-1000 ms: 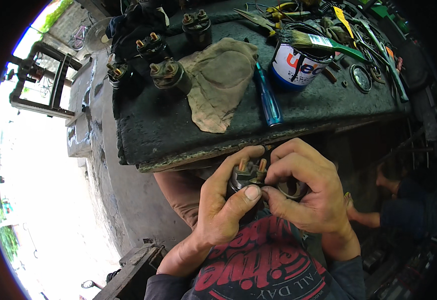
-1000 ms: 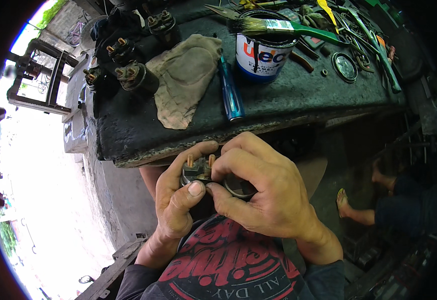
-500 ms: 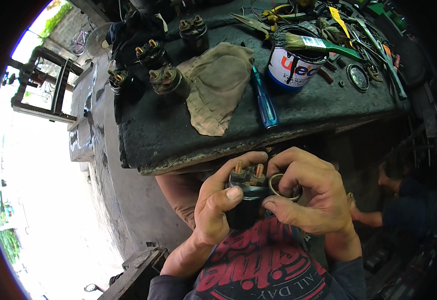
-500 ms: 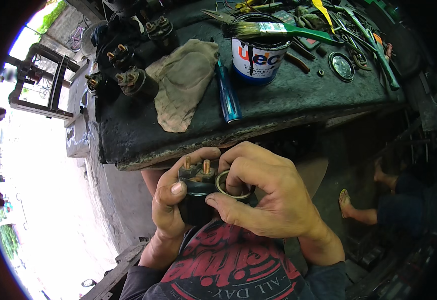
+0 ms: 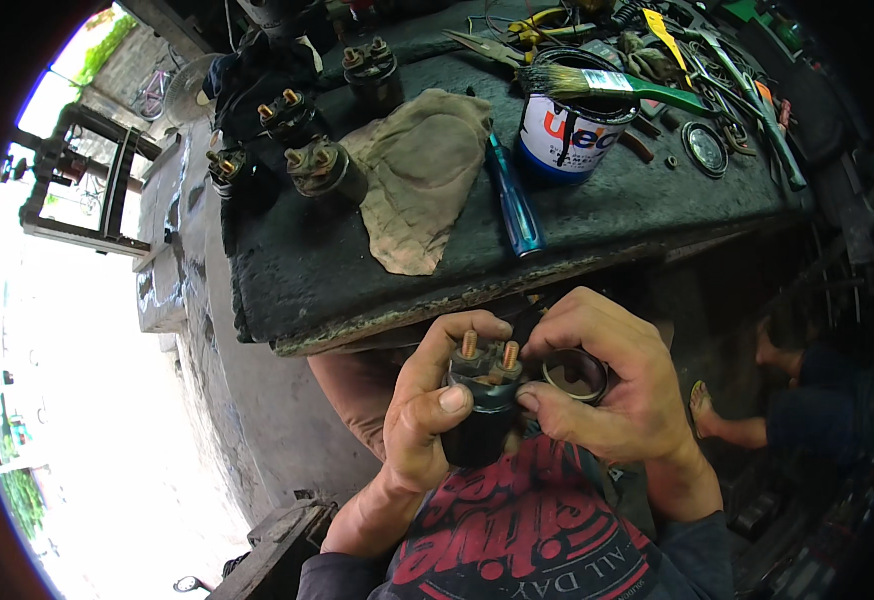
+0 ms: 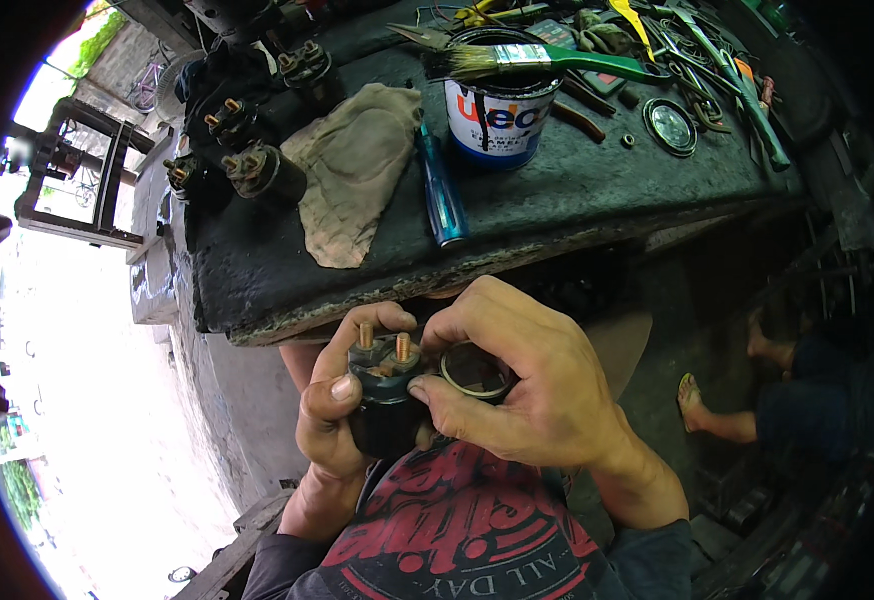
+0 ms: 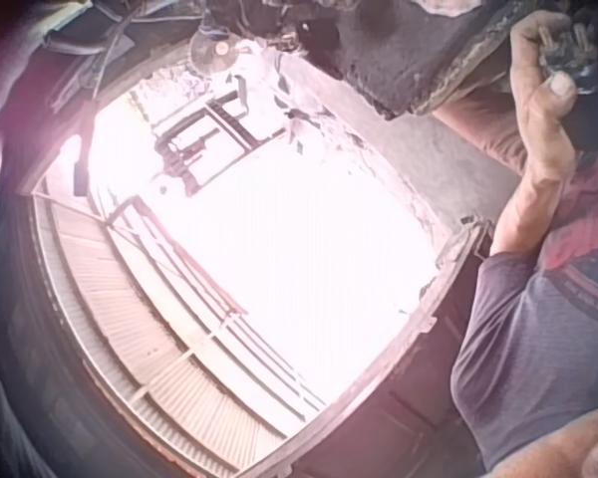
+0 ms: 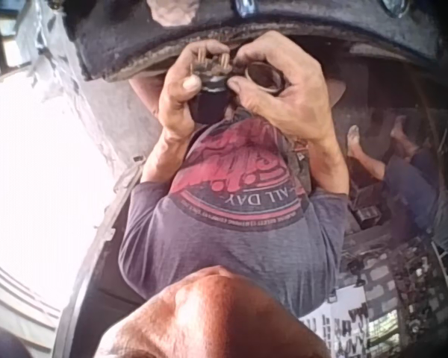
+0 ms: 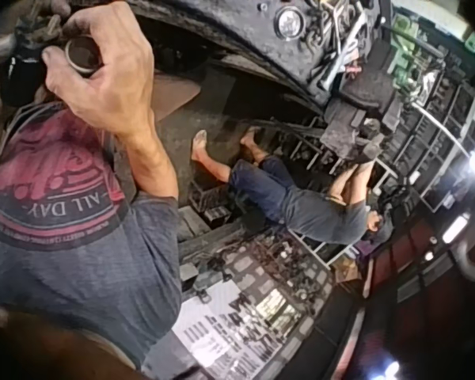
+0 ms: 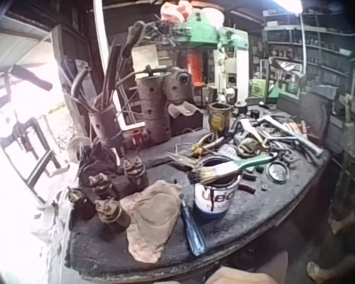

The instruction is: The person assembles small mechanical parts on a workbench. They place a metal ring onto a cylindrical component, then use a brush to apply a dark substance from a can onto the part. The person repeats this process with another similar component.

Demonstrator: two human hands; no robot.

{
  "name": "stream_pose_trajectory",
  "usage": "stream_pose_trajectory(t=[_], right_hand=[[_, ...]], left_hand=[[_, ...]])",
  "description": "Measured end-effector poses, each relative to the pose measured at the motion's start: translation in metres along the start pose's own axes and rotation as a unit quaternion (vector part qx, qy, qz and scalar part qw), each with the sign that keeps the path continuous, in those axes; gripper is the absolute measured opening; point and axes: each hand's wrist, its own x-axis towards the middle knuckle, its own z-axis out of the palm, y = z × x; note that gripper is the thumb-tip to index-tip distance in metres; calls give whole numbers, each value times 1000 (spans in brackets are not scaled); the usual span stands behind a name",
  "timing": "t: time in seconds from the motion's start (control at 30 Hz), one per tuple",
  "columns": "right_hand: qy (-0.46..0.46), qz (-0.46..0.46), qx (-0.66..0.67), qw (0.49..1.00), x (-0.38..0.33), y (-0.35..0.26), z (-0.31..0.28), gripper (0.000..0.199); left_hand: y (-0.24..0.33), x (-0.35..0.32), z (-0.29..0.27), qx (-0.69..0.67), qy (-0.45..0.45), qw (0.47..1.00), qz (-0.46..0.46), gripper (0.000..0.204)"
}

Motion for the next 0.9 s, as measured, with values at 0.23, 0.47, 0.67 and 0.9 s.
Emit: stream_pose_trajectory(t=[0.23, 0.47, 0.67, 0.9], right_hand=[[-43, 5, 89, 995, 3, 15, 5, 44], [7, 42, 95, 995, -5, 23, 15, 40], [53, 79, 77, 992, -11, 27, 23, 37], [24, 117, 98, 988, -13, 21, 21, 42]], left_hand=[[6, 7, 4, -15, -6, 1000, -24, 92], [-11, 16, -3, -57, 33, 997, 26, 67], [-21, 7, 4, -31, 150, 987, 41, 49], [-26, 7, -2, 16, 136, 988, 67, 47]])
